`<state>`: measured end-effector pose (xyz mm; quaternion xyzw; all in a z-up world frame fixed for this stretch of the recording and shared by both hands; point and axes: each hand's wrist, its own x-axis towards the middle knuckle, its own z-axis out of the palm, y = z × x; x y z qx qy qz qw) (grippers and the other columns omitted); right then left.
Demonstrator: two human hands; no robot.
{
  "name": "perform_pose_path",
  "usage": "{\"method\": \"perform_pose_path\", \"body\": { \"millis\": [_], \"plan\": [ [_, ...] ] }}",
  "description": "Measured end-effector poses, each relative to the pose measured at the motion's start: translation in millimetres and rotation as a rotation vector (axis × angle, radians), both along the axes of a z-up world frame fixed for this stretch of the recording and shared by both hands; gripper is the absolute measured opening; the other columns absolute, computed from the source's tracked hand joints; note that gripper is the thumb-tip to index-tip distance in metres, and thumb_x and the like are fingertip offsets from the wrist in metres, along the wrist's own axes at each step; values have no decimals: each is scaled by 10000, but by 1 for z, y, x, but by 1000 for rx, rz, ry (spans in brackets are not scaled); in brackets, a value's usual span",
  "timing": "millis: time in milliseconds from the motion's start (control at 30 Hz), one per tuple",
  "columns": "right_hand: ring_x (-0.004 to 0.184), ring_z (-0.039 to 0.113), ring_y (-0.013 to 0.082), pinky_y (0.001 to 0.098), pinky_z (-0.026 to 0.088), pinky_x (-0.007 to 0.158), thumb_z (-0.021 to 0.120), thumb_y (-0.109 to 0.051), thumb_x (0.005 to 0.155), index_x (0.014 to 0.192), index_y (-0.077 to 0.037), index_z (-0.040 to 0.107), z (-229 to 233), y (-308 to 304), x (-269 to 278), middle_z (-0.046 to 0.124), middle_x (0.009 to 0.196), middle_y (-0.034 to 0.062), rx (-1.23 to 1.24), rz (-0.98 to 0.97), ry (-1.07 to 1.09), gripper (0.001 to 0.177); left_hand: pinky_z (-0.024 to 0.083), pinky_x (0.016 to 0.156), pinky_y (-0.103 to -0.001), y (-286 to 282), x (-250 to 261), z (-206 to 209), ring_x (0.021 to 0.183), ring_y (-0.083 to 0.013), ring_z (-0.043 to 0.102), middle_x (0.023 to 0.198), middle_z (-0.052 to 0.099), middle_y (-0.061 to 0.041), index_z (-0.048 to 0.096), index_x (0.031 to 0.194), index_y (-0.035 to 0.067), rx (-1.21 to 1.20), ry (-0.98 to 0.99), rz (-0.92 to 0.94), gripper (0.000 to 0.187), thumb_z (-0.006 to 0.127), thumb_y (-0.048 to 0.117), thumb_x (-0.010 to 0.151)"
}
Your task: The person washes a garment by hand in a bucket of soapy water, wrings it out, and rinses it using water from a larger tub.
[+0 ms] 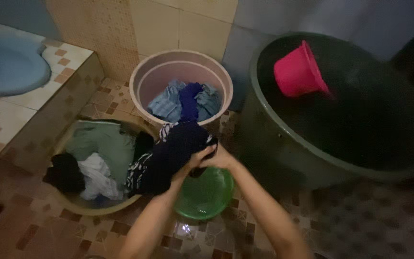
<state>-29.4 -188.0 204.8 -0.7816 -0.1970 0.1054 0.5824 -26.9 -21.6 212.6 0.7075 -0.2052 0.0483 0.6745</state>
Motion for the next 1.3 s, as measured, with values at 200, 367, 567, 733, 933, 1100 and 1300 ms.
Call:
{"method": "perform_pose_path", "body": {
  "millis": [200, 367, 567, 733, 933, 1100, 1300],
  "plan": [
    [895, 725, 205, 376, 614, 819, 857, -141, 705, 1046, -29, 718, -24, 24, -8, 762, 990, 90, -96, -153, -224, 385, 536, 849, -350, 5, 8, -22, 927, -192, 674, 1039, 732, -50, 745, 1054, 71, -47, 129, -43, 361, 842, 325, 817],
    [920, 690, 210, 385, 576, 839, 791, -135, 749, 1127, -25, 658, 6, 42, -18, 724, 1040, 93, -95, -409, -297, 415, 546, 868, -367, 13, 0, 7, 921, -232, 674, 996, 721, -97, 726, 1032, 62, -110, -2, 29, 387, 866, 349, 811],
    [1069, 675, 181, 361, 545, 973, 906, -123, 742, 1233, -8, 614, 92, 57, -30, 705, 1165, 88, 294, -343, -421, 582, 519, 897, -400, 60, 19, 32, 981, -275, 643, 1055, 698, -126, 715, 1076, 67, -302, 77, 127, 444, 864, 374, 793],
    [1143, 683, 191, 376, 558, 1029, 906, -90, 770, 1335, -8, 589, 97, 65, -28, 701, 1238, 76, 360, -278, -366, 653, 496, 922, -427, 68, -5, 18, 1032, -311, 617, 1104, 679, -149, 706, 1113, 70, -237, 112, 61, 492, 863, 394, 778],
    [1177, 675, 213, 395, 576, 1032, 864, -31, 805, 1357, -2, 594, 56, 62, -11, 701, 1283, 93, 399, -175, -211, 616, 469, 952, -460, 83, 2, 27, 1092, -355, 586, 1163, 657, -178, 695, 1158, 75, -274, 98, 133, 553, 862, 419, 760],
    [1178, 651, 208, 392, 569, 992, 850, 35, 706, 1343, -30, 609, -4, 51, 14, 678, 1296, 62, 521, -107, 95, 685, 446, 977, -487, 80, 4, 14, 1143, -391, 560, 1212, 638, -201, 686, 1195, 78, -237, 110, 109, 604, 861, 440, 744],
    [1035, 695, 259, 381, 585, 867, 845, 32, 786, 1214, 36, 691, -56, 36, 32, 728, 1184, 129, 460, -233, 333, 455, 418, 1007, -520, 75, 43, -45, 1203, -434, 529, 1271, 615, -230, 674, 1240, 82, -161, 90, 144, 666, 860, 464, 726]
  ]
}}
